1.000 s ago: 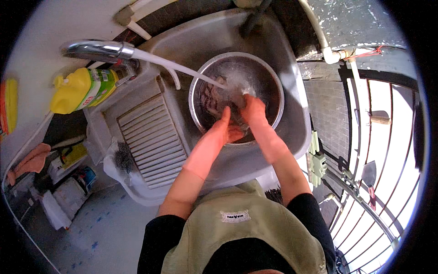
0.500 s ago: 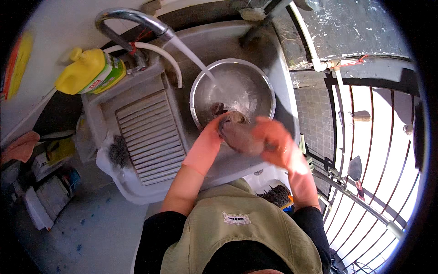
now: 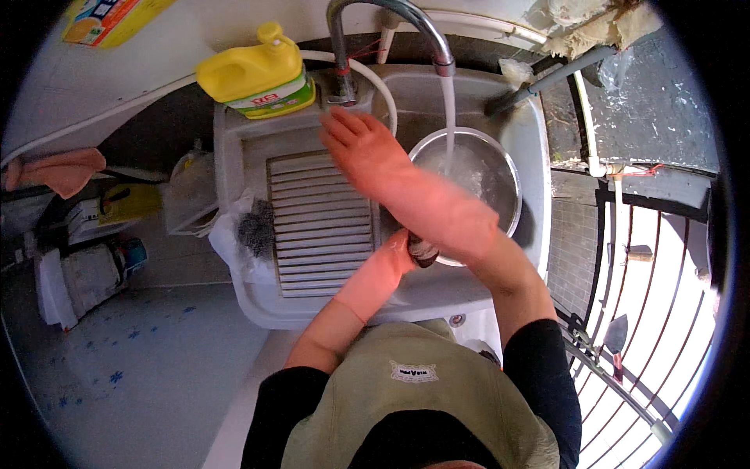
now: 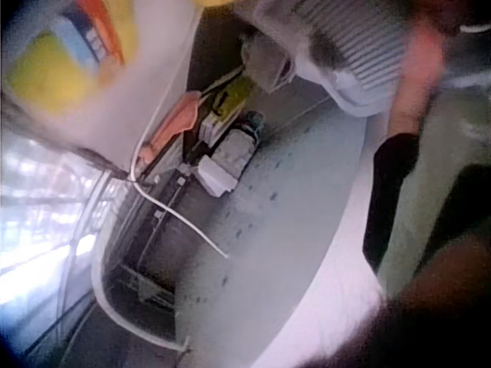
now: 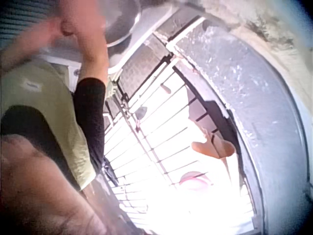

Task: The person arranges leafy green vegetables on a refrigerated display shelf in a grocery store. They then walk to a back room, wash a cloth in a sink, wring it out, and return to the store floor.

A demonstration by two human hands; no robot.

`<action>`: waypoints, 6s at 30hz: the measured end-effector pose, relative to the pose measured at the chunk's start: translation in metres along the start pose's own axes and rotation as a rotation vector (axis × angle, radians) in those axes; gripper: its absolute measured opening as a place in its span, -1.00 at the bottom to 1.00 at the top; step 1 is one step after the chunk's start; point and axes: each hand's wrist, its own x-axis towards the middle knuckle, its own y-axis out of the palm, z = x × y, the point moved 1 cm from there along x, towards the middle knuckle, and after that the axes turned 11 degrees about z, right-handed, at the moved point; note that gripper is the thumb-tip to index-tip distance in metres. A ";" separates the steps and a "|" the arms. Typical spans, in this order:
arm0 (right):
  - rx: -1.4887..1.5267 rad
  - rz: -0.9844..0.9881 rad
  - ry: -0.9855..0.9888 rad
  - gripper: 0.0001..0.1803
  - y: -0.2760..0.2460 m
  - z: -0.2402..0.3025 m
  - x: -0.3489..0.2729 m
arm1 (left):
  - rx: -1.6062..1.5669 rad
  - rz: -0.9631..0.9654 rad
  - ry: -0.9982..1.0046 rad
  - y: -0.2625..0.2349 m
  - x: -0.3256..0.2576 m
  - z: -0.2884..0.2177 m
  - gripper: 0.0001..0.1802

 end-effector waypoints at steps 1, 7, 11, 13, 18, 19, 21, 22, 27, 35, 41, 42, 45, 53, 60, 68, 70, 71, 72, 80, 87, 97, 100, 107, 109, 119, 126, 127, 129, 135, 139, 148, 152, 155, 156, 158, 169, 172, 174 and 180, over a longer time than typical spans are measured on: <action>-0.113 0.061 0.008 -0.49 0.006 -0.007 0.021 | -0.050 -0.024 -0.003 -0.008 0.003 0.003 -0.64; -0.125 0.380 0.270 -0.50 0.020 -0.046 0.065 | -0.263 0.080 -0.077 -0.042 -0.001 0.005 -0.68; -0.141 0.239 0.281 -0.50 -0.006 -0.040 0.031 | -0.312 -0.024 0.007 -0.028 -0.007 0.003 -0.68; 0.001 0.044 0.247 -0.49 0.004 -0.039 -0.002 | -0.289 0.040 -0.002 -0.026 -0.012 0.000 -0.68; 1.188 -0.059 0.756 -0.36 0.003 -0.029 -0.113 | -0.363 0.201 0.049 0.015 -0.035 -0.013 -0.51; 1.388 -0.206 0.883 -0.29 0.037 -0.038 -0.151 | -0.338 0.181 0.051 0.024 -0.037 -0.013 -0.46; 1.729 -0.303 1.187 -0.21 0.056 -0.025 -0.202 | -0.390 0.187 -0.005 0.029 -0.036 -0.013 -0.41; 1.900 -0.374 1.343 -0.18 0.072 -0.023 -0.230 | -0.381 0.155 -0.042 0.042 -0.039 -0.013 -0.43; 2.563 -0.674 0.756 -0.10 0.054 0.019 -0.216 | -0.394 0.328 -0.005 0.075 -0.034 0.007 -0.41; 2.637 -0.974 0.616 -0.38 0.021 0.002 -0.220 | -0.517 0.314 -0.074 0.083 -0.023 0.028 -0.37; 2.177 -0.604 1.015 -0.70 -0.023 -0.013 -0.216 | 0.830 0.142 -0.138 0.072 -0.020 0.003 -0.19; 2.122 -0.570 1.031 -0.73 -0.020 -0.016 -0.214 | 1.074 0.046 -0.140 0.087 -0.019 0.004 -0.17; 1.976 -0.456 1.185 -0.72 0.017 -0.035 -0.212 | 1.158 -0.122 -0.050 0.083 0.001 0.018 -0.10; 0.884 0.036 1.345 -0.31 0.157 -0.047 -0.234 | 2.539 -0.304 -0.202 -0.026 0.068 0.044 -0.37; 1.910 -0.255 1.337 -0.22 0.079 -0.054 -0.247 | 1.213 -0.333 -0.139 0.003 0.042 0.029 -0.53; 2.548 -0.832 0.418 -0.07 0.023 -0.019 -0.242 | -0.204 0.352 -0.286 0.070 -0.003 0.035 -0.44; 2.569 -1.002 0.315 -0.11 0.006 -0.012 -0.219 | -0.340 0.445 -0.213 0.086 -0.003 0.045 -0.37; 2.600 -1.017 0.197 -0.11 0.003 -0.014 -0.216 | -0.357 0.432 -0.144 0.101 -0.006 0.048 -0.35; 2.627 -1.031 0.077 -0.11 0.001 -0.016 -0.214 | -0.376 0.460 -0.187 0.097 -0.006 0.048 -0.36; 2.336 -1.076 0.088 -0.52 -0.038 -0.011 -0.217 | -0.455 0.611 -0.363 0.083 -0.003 0.051 -0.32; 2.387 -1.090 0.234 -0.73 -0.021 -0.028 -0.238 | -0.361 0.445 -0.412 0.057 0.002 0.043 -0.24; 2.308 -0.956 0.794 -0.57 -0.040 -0.017 -0.246 | 0.511 0.216 -0.073 0.117 -0.033 0.032 -0.13; 2.207 -0.773 0.801 -0.55 -0.058 -0.017 -0.238 | 0.730 0.091 -0.185 0.162 -0.042 0.031 -0.03; 1.872 -0.246 1.146 -0.51 -0.044 -0.041 -0.231 | 1.238 -0.211 -0.302 0.159 -0.021 0.048 0.13; 1.744 -0.122 1.198 -0.51 -0.028 -0.047 -0.233 | 1.288 -0.329 -0.345 0.168 -0.016 0.054 0.19; 1.373 -0.074 1.298 -0.51 0.077 -0.046 -0.264 | 0.733 -0.200 0.191 0.018 0.052 0.106 -0.28; 1.185 -0.063 1.427 -0.50 0.077 -0.049 -0.267 | 0.865 -0.145 0.158 -0.017 0.069 0.106 -0.31; 1.218 -0.104 1.455 -0.50 0.080 -0.048 -0.269 | 1.323 -0.194 0.136 -0.020 0.068 0.104 -0.28; 1.285 -0.188 1.504 -0.50 0.081 -0.045 -0.268 | 1.750 -0.230 0.113 -0.026 0.067 0.102 -0.23; 1.346 -0.402 1.661 -0.54 0.093 -0.039 -0.285 | 2.118 -0.211 0.041 -0.036 0.058 0.103 -0.07; 1.458 -0.603 1.718 -0.54 0.131 -0.039 -0.308 | 2.232 -0.235 0.011 -0.040 0.055 0.102 0.05; 1.832 -0.626 1.563 -0.53 0.106 -0.032 -0.325 | 1.983 -0.162 0.220 -0.013 0.032 0.106 0.10; 1.145 -0.678 1.338 -0.30 0.088 -0.048 -0.360 | 1.777 -0.127 0.505 0.013 -0.025 0.081 0.05; 0.724 -0.403 1.625 -0.16 0.105 -0.064 -0.399 | 1.695 -0.249 0.591 0.040 -0.071 0.054 0.08; 1.227 -0.477 1.753 -0.17 0.100 -0.060 -0.390 | 1.666 -0.300 0.633 0.041 -0.086 0.046 0.09; 1.532 -0.345 1.821 -0.22 0.160 -0.067 -0.419 | 1.666 -0.398 0.694 0.040 -0.113 0.032 0.08; 0.947 0.131 1.908 -0.60 0.040 -0.068 -0.369 | 1.444 -0.594 0.468 0.042 -0.216 0.016 0.02; 0.877 0.224 1.879 -0.58 -0.008 -0.070 -0.330 | 1.431 -0.558 0.417 0.039 -0.225 0.008 0.02; 0.756 0.289 1.793 -0.56 -0.018 -0.073 -0.319 | 1.427 -0.531 0.415 0.037 -0.233 0.003 0.03; 0.546 0.467 1.717 -0.56 -0.021 -0.086 -0.303 | 1.643 -0.453 0.346 0.030 -0.251 -0.028 0.07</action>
